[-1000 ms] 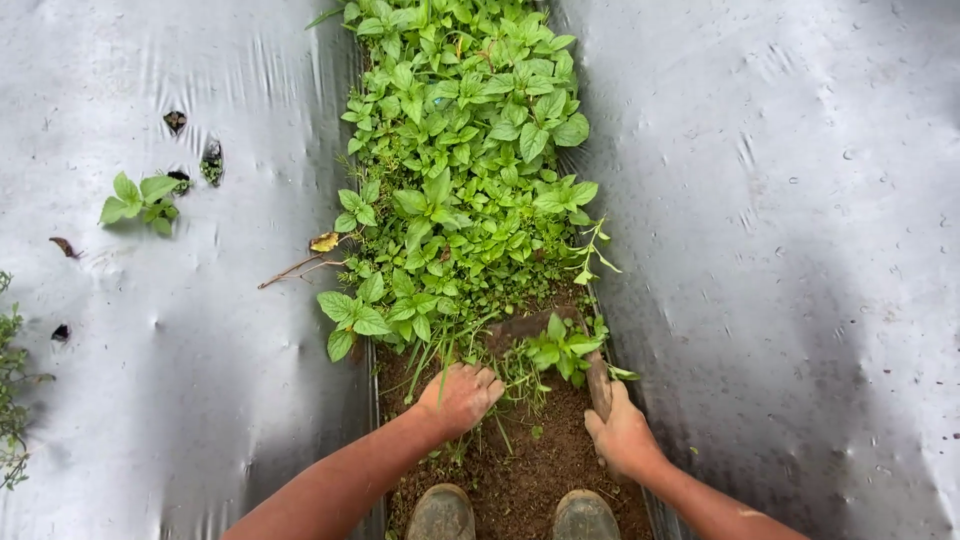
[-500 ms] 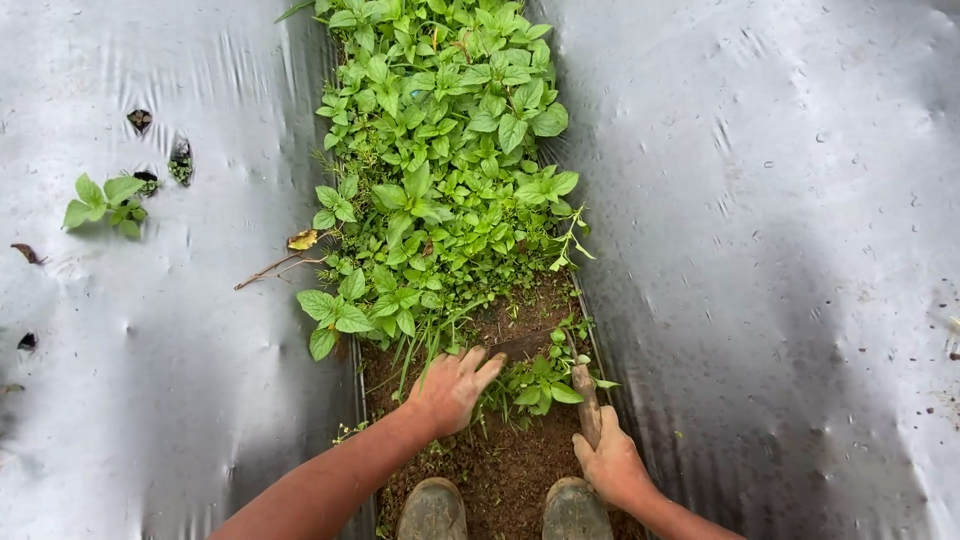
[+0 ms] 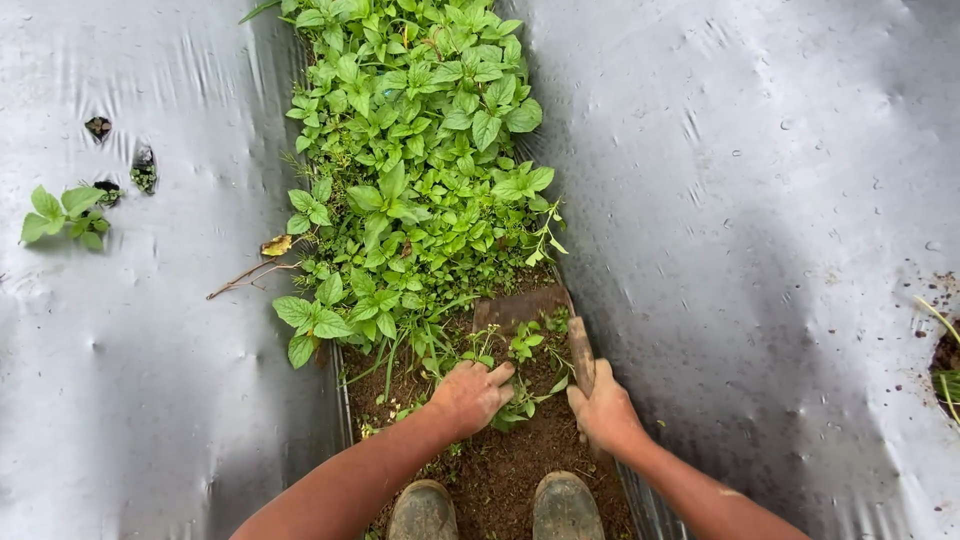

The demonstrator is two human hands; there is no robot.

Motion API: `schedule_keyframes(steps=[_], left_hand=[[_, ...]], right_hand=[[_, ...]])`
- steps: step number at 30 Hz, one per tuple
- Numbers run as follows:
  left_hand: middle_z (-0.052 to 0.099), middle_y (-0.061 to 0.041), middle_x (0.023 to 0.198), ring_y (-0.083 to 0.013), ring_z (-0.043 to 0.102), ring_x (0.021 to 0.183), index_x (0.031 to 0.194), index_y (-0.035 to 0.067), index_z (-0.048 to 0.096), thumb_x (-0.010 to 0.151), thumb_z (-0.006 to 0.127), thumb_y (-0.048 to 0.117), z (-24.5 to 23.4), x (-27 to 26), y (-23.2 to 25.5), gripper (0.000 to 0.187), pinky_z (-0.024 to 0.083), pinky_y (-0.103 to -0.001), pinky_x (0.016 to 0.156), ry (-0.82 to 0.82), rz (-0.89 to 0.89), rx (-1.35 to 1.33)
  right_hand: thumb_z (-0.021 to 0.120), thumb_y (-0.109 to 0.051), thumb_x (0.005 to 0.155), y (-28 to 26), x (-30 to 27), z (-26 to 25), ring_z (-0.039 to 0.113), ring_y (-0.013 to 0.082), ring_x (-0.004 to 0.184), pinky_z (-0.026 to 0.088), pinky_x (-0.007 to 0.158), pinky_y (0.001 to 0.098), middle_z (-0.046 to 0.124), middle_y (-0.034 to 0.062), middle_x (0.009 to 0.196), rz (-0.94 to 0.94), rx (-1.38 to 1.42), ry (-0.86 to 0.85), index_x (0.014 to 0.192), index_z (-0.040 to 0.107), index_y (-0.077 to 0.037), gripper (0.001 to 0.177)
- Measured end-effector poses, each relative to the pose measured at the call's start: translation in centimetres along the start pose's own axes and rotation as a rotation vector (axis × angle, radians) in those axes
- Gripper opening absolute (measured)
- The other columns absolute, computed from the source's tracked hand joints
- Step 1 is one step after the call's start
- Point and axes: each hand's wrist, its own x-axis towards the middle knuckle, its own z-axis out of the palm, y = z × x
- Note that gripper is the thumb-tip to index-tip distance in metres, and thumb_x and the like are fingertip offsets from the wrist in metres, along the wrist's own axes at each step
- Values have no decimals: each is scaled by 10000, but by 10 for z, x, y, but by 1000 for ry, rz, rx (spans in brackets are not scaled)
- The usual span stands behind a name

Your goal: Weeding a garden bed by hand and using a small hoe to clear the path between plastic-covered rows.

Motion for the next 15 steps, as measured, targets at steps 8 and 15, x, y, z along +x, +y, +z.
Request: schedule_keyframes(steps=[8, 15], left_hand=[[305, -96, 1638, -243, 576, 1072, 1435, 127, 508, 1067, 466, 114, 13, -15, -5, 371, 476, -442, 968, -91, 51, -34], [303, -157, 1625, -308, 501, 1272, 1530, 106, 393, 1069, 381, 149, 8, -20, 7, 463, 380, -500, 1114, -132, 55, -40]], right_hand=[[543, -274, 1029, -15, -23, 4, 643, 203, 609, 572, 542, 384, 688, 117, 938, 197, -82, -46, 1167, 417, -130, 236], [569, -269, 1013, 66, -42, 36, 636, 205, 515, 570, 487, 387, 735, 143, 1023, 285, -39, -55, 1196, 429, -139, 265]])
